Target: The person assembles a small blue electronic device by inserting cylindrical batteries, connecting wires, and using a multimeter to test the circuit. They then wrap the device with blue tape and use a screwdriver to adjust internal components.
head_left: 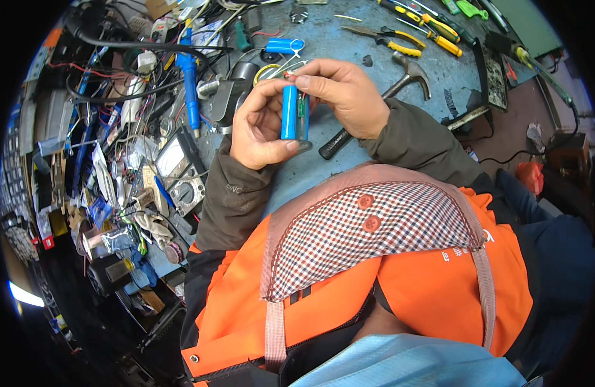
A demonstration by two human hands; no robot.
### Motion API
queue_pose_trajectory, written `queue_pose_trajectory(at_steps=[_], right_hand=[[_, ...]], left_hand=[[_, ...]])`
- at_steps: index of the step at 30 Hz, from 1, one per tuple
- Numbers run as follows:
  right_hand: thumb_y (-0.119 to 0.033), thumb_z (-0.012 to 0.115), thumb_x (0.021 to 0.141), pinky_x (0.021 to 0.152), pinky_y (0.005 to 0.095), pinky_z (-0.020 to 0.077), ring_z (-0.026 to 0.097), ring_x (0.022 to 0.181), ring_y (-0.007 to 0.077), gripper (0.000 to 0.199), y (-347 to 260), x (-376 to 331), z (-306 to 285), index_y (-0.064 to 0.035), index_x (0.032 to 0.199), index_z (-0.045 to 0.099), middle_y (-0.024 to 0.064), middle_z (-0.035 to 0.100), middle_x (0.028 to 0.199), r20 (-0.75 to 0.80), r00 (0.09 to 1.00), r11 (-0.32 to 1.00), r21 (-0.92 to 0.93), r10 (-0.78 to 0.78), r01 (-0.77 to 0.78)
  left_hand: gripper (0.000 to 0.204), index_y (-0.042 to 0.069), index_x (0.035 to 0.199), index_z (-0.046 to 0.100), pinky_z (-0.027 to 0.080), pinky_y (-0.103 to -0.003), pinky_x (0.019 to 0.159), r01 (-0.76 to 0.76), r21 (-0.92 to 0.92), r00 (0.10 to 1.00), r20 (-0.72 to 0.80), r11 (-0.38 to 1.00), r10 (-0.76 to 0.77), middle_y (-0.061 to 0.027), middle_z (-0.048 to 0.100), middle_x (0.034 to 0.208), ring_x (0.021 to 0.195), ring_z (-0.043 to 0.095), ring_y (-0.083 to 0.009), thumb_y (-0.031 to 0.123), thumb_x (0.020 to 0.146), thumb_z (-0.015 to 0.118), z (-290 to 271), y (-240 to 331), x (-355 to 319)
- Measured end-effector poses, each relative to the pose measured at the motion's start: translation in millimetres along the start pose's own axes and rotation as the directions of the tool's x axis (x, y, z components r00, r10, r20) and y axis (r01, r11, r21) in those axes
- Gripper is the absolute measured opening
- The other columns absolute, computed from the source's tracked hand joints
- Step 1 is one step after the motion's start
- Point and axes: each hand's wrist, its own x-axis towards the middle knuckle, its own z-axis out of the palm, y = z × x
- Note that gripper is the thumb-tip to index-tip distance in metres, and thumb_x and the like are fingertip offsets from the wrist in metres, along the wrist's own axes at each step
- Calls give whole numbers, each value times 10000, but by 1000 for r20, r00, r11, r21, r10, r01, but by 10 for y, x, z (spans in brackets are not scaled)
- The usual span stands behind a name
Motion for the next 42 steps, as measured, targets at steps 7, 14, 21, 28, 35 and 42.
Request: queue_pose_trajectory(at_steps=[7, 14, 21, 28, 35, 42], right_hand=[[-153, 760, 950, 672, 327, 598, 717, 790, 170, 204, 49, 46, 45, 0, 1080, 727, 86, 740, 925, 26, 995, 985, 141, 99, -102], [-117, 749, 906, 630, 380, 602, 708, 713, 230, 200, 82, 29, -28, 20, 1031, 677, 133, 713, 872, 30, 992, 954, 273, 123, -126], [-92, 721, 947, 661, 402, 610, 716, 767, 266, 192, 158, 51, -9, 41, 1070, 659, 135, 697, 929, 1, 999, 950, 309, 49, -47], [-120, 737, 959, 750, 360, 593, 704, 899, 202, 204, 120, 110, -98, 7, 1113, 690, 92, 714, 998, -60, 998, 941, 339, 24, -2], [-121, 776, 937, 674, 336, 587, 692, 817, 171, 178, 170, 200, -50, 4, 1053, 727, 67, 722, 914, -179, 981, 950, 287, -77, 127], [-126, 798, 922, 675, 343, 595, 688, 825, 176, 188, 161, 201, 1, 22, 1019, 733, 71, 717, 925, -239, 964, 956, 234, -118, 175]], left_hand=[[975, -17, 1494, 503, 519, -432, 1105, 67, 177, 996, -67, 982, -56, -145, 543, 1471, 1350, 587, -300, 333, 705, 960, -153, -5, -204], [644, 23, 1507, 511, 592, -410, 952, -52, 285, 999, 2, 957, 53, -147, 615, 1394, 1202, 679, -297, 211, 933, 733, -334, -183, -157], [644, -18, 1536, 485, 604, -373, 936, 31, 234, 999, -43, 972, -21, -162, 643, 1418, 1179, 704, -256, 100, 936, 687, -172, 8, -142], [852, -71, 1552, 390, 593, -447, 1014, 13, -40, 987, -162, 999, -20, -210, 603, 1433, 1259, 656, -331, 213, 874, 822, -250, -76, -88], [329, 22, 1280, 525, 629, -315, 738, 48, 18, 940, -338, 999, -39, -111, 713, 972, 829, 729, -170, 215, 1056, 668, -413, -153, -127], [288, 48, 1241, 597, 639, -275, 696, 20, -17, 862, -506, 1000, -26, -98, 742, 966, 800, 728, -156, 237, 1052, 704, -317, -126, -85]])
